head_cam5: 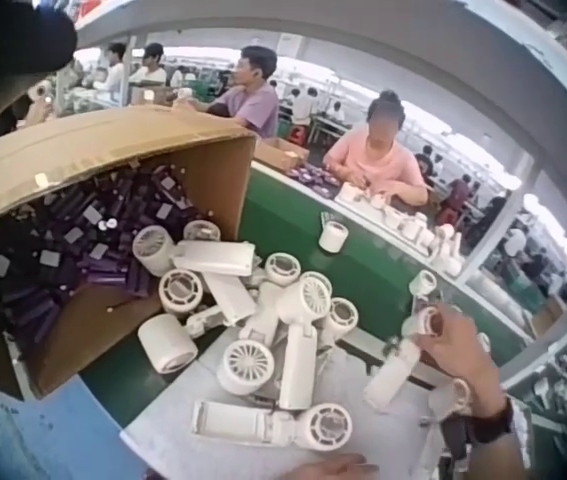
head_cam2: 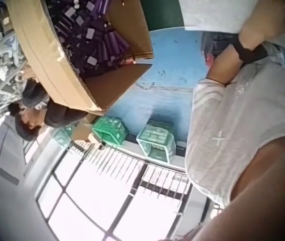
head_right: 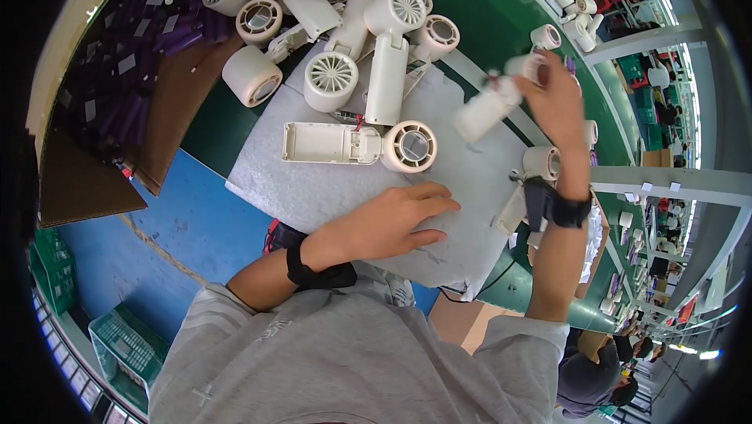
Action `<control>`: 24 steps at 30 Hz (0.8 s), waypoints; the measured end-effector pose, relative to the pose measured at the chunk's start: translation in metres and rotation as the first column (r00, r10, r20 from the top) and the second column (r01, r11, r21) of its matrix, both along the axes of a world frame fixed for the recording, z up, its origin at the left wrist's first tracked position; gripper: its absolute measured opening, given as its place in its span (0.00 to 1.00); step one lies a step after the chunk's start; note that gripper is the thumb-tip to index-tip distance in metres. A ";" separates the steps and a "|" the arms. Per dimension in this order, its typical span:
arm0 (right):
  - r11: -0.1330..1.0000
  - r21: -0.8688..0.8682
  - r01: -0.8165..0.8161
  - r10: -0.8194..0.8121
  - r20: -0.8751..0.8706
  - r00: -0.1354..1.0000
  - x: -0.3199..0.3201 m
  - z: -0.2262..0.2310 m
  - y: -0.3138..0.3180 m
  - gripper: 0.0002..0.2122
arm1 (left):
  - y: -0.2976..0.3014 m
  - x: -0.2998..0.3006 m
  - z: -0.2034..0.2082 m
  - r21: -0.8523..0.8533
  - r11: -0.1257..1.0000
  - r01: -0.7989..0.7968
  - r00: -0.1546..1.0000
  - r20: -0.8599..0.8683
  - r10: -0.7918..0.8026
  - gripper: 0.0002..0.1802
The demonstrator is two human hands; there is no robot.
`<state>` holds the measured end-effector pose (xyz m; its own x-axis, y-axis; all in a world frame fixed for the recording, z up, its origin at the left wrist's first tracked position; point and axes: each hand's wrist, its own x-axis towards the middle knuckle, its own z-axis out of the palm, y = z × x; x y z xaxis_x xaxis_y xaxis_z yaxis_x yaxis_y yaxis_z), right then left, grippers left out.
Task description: Assembling handheld fans by connecting internal circuit boards and installing batteries into the housings.
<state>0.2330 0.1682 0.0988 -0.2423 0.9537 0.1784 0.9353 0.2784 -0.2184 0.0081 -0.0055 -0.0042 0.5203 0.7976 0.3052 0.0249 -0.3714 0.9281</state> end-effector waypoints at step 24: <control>0.483 -0.532 -0.696 0.659 -0.302 0.688 -0.217 0.069 -0.083 0.19 | 0.000 0.012 -0.019 0.115 0.989 -0.093 0.995 -0.024 0.097 0.09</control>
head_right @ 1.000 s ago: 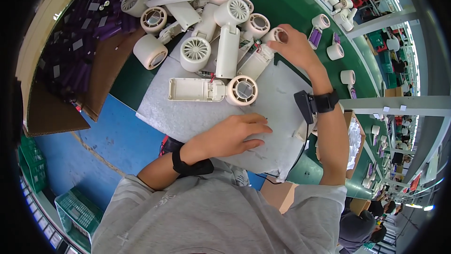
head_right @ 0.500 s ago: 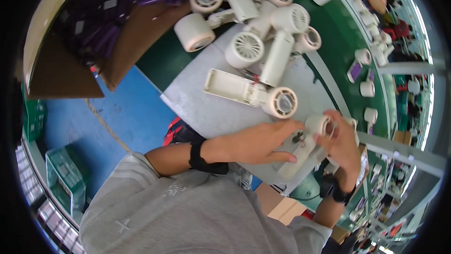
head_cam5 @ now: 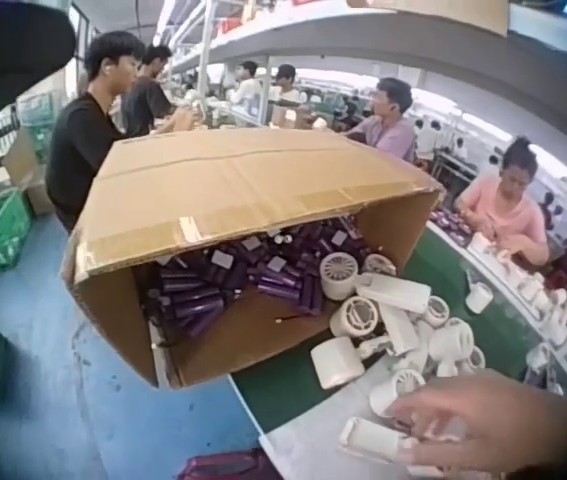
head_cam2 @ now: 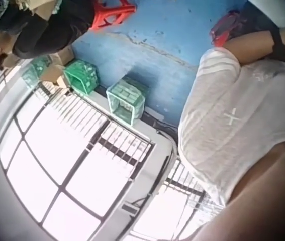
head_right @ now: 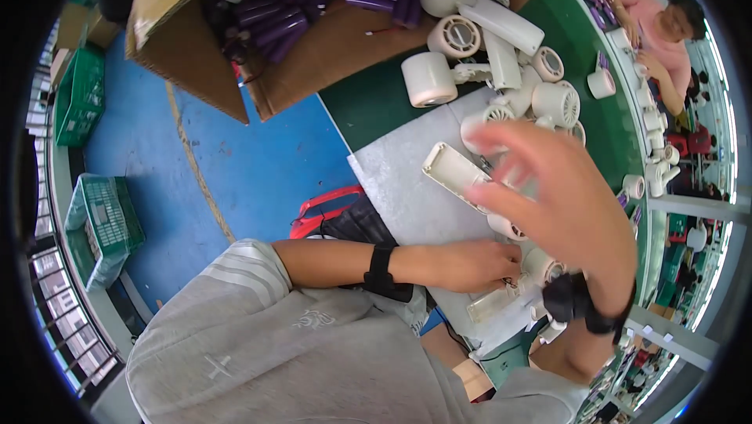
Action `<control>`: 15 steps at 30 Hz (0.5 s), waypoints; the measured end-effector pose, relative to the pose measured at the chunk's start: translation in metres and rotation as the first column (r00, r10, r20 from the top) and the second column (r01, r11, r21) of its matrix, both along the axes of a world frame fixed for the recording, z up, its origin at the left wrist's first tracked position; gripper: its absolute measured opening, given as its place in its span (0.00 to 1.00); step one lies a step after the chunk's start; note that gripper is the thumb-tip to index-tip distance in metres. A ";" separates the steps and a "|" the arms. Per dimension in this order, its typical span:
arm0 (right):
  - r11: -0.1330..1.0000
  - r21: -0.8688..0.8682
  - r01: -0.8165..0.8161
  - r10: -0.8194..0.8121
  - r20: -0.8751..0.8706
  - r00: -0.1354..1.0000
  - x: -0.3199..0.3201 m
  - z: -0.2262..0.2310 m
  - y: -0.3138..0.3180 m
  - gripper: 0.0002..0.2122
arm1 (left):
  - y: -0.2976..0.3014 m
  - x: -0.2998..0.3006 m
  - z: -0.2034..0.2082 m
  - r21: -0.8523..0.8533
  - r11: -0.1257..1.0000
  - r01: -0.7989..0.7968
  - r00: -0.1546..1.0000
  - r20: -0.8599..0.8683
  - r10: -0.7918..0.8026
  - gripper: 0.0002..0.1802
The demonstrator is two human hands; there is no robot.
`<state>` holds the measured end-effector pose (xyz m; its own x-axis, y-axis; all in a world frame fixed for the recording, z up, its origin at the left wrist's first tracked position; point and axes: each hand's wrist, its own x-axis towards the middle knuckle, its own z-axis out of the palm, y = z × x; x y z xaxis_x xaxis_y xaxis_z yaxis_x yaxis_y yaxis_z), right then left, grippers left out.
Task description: Assembling handheld fans by connecting internal circuit boards and installing batteries into the housings.
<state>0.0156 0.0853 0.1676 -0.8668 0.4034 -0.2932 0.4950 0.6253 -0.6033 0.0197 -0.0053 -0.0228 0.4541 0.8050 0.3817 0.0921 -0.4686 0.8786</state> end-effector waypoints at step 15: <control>0.793 0.579 -0.188 0.268 -0.055 0.962 -0.233 -0.126 0.054 0.11 | 0.018 0.019 -0.024 0.159 0.987 0.010 0.996 0.088 -0.024 0.11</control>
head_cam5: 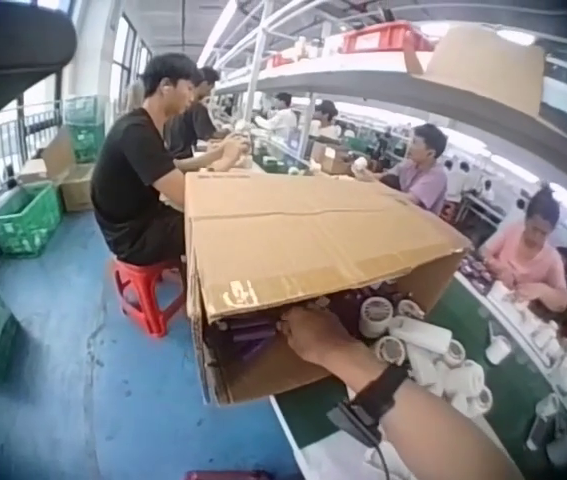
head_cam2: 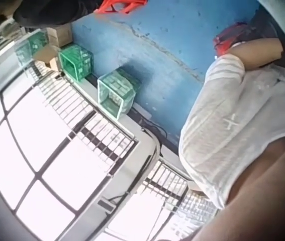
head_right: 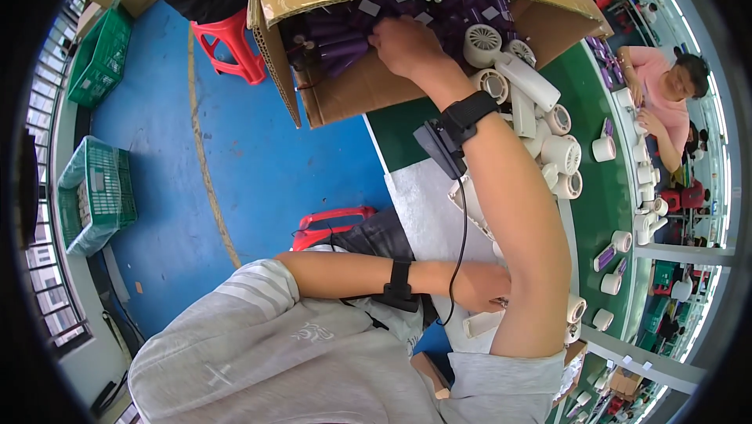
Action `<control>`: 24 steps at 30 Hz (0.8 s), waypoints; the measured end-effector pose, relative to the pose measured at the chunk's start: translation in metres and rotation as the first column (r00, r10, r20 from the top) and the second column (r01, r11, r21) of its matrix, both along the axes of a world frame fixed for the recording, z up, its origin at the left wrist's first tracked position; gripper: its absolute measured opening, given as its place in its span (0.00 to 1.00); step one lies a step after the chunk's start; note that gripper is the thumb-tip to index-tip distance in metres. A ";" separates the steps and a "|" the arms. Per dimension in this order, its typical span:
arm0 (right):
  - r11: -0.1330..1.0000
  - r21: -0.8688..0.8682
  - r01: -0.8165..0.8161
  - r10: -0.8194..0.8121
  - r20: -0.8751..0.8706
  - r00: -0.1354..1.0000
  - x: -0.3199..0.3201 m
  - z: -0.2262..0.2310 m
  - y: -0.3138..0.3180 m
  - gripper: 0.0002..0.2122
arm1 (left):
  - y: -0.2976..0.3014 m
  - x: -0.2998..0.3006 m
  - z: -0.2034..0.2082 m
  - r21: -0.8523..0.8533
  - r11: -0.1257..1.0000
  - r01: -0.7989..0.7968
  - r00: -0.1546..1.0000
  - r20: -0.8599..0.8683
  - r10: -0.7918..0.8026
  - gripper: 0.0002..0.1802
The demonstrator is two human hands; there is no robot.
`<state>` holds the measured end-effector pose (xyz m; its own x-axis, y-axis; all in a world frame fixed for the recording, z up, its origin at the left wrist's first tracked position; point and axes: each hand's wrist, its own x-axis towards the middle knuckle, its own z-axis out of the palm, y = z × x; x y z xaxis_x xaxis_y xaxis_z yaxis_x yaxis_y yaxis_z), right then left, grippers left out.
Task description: Assembling handheld fans by connecting internal circuit boards and installing batteries into the housings.
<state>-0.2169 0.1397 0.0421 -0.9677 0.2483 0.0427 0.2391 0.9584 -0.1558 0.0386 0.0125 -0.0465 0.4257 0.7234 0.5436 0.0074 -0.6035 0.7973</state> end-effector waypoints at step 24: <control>0.034 -0.991 -0.132 -0.954 -0.072 0.292 0.455 0.018 -0.143 0.15 | -0.012 -0.023 0.042 -0.263 0.965 0.001 0.999 -0.043 -0.013 0.13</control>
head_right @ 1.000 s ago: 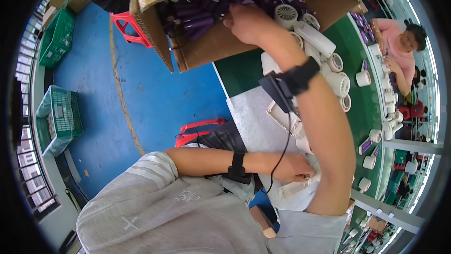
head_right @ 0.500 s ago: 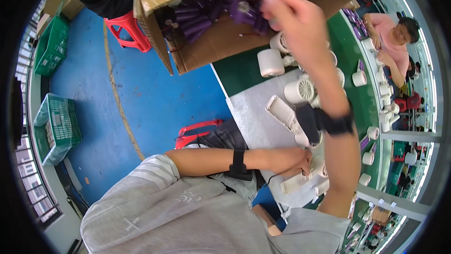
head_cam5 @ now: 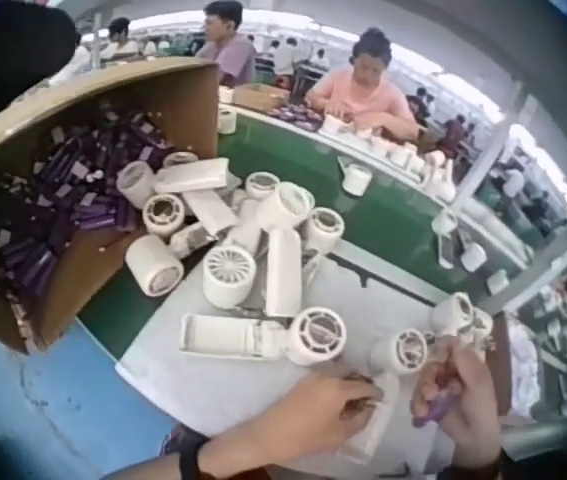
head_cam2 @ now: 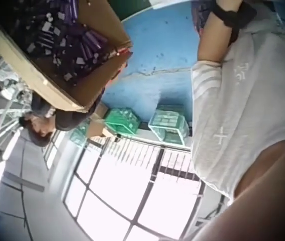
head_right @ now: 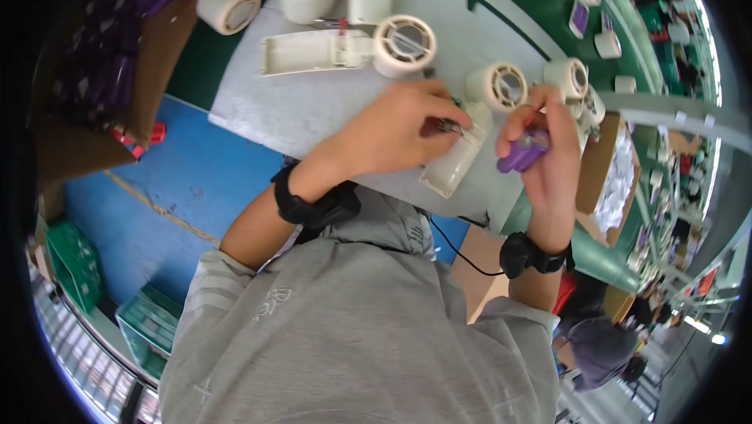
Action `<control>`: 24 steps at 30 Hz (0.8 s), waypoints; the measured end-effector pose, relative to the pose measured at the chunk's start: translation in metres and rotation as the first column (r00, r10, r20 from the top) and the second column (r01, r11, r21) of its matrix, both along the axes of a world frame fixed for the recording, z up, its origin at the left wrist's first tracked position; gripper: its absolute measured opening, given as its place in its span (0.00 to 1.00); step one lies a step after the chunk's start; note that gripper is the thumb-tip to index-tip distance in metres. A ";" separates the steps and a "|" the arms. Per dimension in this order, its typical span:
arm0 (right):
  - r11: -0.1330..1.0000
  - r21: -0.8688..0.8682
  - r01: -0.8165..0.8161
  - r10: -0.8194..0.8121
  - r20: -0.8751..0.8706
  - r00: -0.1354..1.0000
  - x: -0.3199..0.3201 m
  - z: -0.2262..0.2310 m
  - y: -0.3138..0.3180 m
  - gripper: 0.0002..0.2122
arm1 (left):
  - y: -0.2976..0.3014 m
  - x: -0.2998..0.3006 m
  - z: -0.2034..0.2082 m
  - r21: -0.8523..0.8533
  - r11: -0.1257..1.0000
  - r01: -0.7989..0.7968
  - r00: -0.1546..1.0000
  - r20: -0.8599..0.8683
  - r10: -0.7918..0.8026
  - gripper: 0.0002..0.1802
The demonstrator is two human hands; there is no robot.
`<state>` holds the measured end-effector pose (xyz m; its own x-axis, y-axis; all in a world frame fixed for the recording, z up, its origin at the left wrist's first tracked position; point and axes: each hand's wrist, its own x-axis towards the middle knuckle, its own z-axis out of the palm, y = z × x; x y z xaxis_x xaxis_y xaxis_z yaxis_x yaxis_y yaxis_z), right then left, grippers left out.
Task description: Assembling handheld fans by connecting internal circuit boards and installing batteries into the housings.
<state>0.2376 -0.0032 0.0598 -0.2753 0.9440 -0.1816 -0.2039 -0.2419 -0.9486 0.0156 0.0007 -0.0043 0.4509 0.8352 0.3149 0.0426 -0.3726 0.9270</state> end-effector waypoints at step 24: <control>0.784 0.528 -0.328 -0.363 0.817 0.447 -0.033 -0.018 -0.035 0.11 | 0.004 -0.001 0.014 -0.536 0.825 0.178 0.984 0.118 -0.135 0.17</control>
